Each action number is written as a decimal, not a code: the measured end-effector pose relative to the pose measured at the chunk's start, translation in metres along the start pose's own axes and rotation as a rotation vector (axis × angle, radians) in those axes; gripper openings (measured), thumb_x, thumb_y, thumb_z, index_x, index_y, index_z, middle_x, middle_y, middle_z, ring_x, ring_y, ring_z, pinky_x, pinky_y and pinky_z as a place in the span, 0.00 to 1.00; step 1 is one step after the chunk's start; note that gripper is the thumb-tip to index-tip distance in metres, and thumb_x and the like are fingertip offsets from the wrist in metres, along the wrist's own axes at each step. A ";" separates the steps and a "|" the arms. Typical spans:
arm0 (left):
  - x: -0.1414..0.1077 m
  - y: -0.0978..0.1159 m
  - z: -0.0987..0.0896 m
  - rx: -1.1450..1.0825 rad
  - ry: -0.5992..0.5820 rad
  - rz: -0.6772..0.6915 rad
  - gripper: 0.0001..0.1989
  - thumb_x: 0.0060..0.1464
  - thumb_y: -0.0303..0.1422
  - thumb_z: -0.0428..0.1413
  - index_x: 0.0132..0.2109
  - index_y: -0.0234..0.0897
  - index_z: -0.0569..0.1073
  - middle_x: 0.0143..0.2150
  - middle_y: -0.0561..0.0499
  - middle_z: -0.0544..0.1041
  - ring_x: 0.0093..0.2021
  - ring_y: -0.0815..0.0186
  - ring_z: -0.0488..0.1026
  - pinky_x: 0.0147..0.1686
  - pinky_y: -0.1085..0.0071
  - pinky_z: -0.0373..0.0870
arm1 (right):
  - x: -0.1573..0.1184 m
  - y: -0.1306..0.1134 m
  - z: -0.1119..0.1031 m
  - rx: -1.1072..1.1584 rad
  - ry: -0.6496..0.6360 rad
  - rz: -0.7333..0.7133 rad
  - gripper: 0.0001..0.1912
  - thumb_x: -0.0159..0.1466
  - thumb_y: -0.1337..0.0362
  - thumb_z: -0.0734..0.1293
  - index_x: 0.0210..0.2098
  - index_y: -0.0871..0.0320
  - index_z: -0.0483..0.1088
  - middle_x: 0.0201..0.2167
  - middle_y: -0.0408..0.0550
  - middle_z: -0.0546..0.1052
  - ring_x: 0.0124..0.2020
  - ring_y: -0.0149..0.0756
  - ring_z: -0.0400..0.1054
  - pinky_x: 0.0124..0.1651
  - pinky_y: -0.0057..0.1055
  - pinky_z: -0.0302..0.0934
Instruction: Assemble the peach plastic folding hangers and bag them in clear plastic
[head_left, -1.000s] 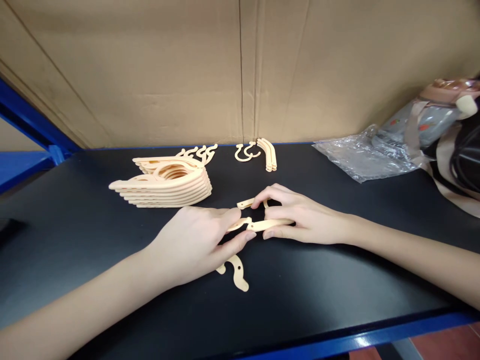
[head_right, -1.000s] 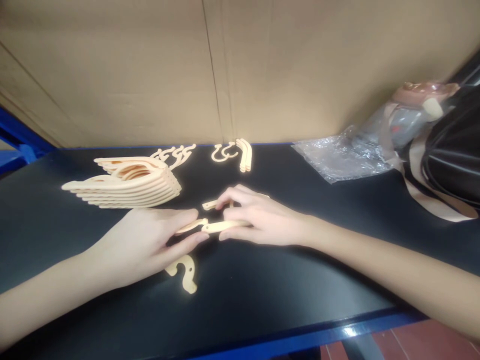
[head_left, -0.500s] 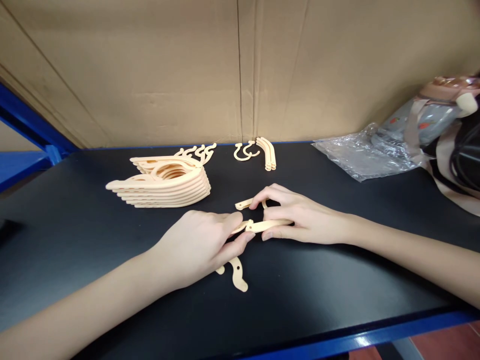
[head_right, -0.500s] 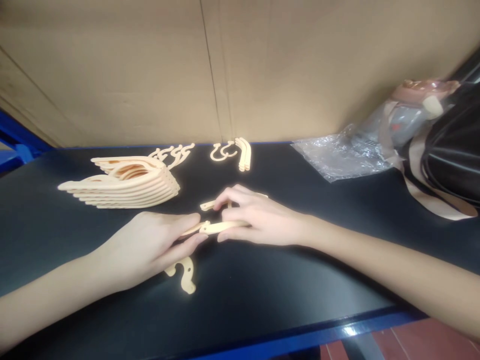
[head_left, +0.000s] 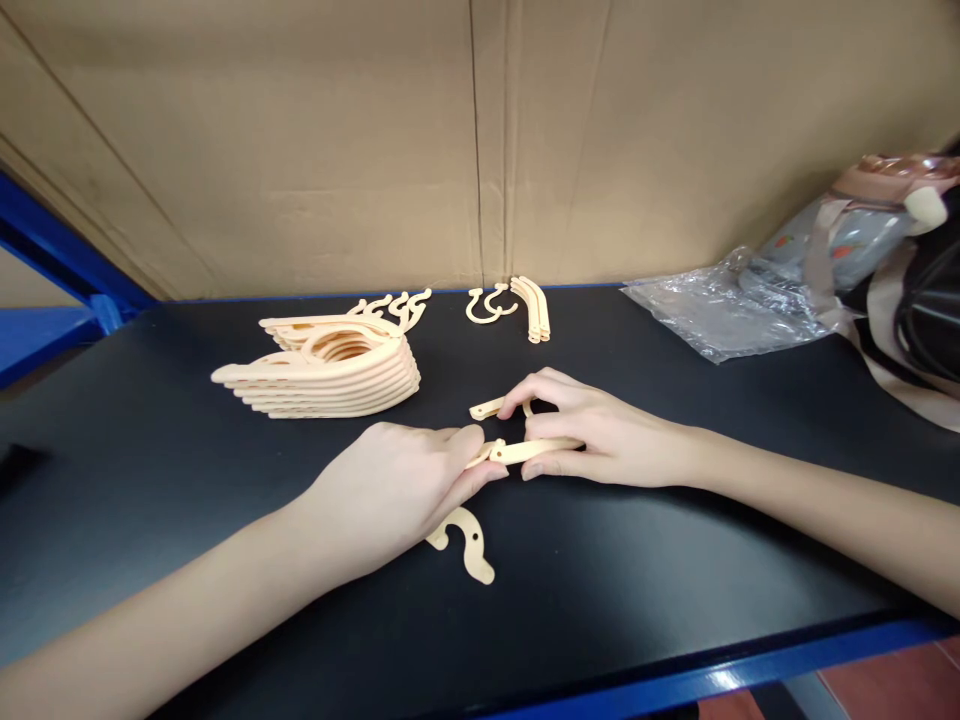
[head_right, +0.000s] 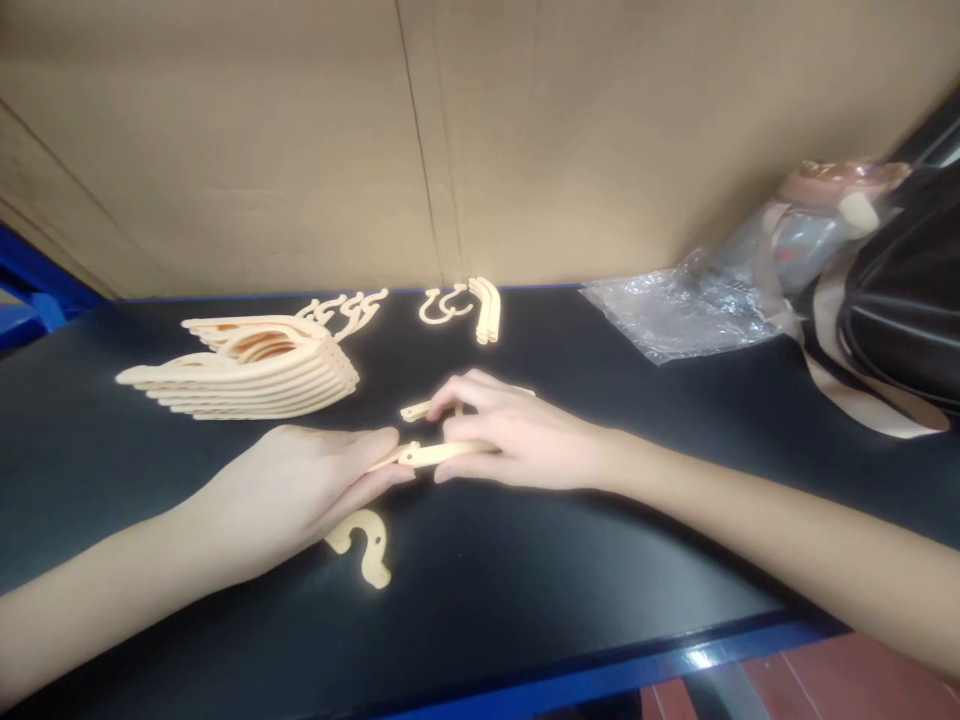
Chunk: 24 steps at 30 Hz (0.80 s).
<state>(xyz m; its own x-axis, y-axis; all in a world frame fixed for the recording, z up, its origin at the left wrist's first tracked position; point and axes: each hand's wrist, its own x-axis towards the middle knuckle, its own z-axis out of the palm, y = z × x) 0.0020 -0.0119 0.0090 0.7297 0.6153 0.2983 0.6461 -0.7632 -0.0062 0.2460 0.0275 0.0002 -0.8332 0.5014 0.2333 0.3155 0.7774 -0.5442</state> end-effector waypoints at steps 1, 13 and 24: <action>0.001 0.000 -0.001 0.027 0.012 0.012 0.30 0.71 0.45 0.31 0.25 0.37 0.62 0.17 0.55 0.68 0.13 0.70 0.63 0.16 0.74 0.48 | 0.000 0.000 0.000 -0.001 -0.002 0.001 0.16 0.68 0.52 0.64 0.31 0.56 0.70 0.55 0.47 0.69 0.56 0.39 0.62 0.55 0.40 0.60; 0.002 0.000 -0.003 0.170 0.049 0.112 0.29 0.72 0.41 0.32 0.25 0.37 0.63 0.17 0.54 0.67 0.14 0.68 0.68 0.15 0.72 0.52 | 0.000 0.002 0.001 -0.011 0.003 -0.011 0.16 0.68 0.52 0.64 0.31 0.57 0.71 0.55 0.48 0.70 0.56 0.38 0.61 0.56 0.39 0.59; 0.002 0.001 -0.004 0.395 0.071 0.242 0.22 0.71 0.34 0.39 0.28 0.37 0.65 0.20 0.54 0.67 0.17 0.64 0.69 0.17 0.67 0.55 | 0.001 0.002 0.000 0.039 0.013 -0.024 0.16 0.68 0.53 0.65 0.29 0.57 0.72 0.53 0.48 0.71 0.57 0.39 0.62 0.55 0.39 0.60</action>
<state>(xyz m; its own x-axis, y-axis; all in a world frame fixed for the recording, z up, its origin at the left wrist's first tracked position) 0.0032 -0.0118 0.0138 0.8617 0.4031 0.3083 0.5050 -0.7413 -0.4421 0.2461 0.0295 -0.0014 -0.8346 0.4873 0.2569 0.2771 0.7744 -0.5688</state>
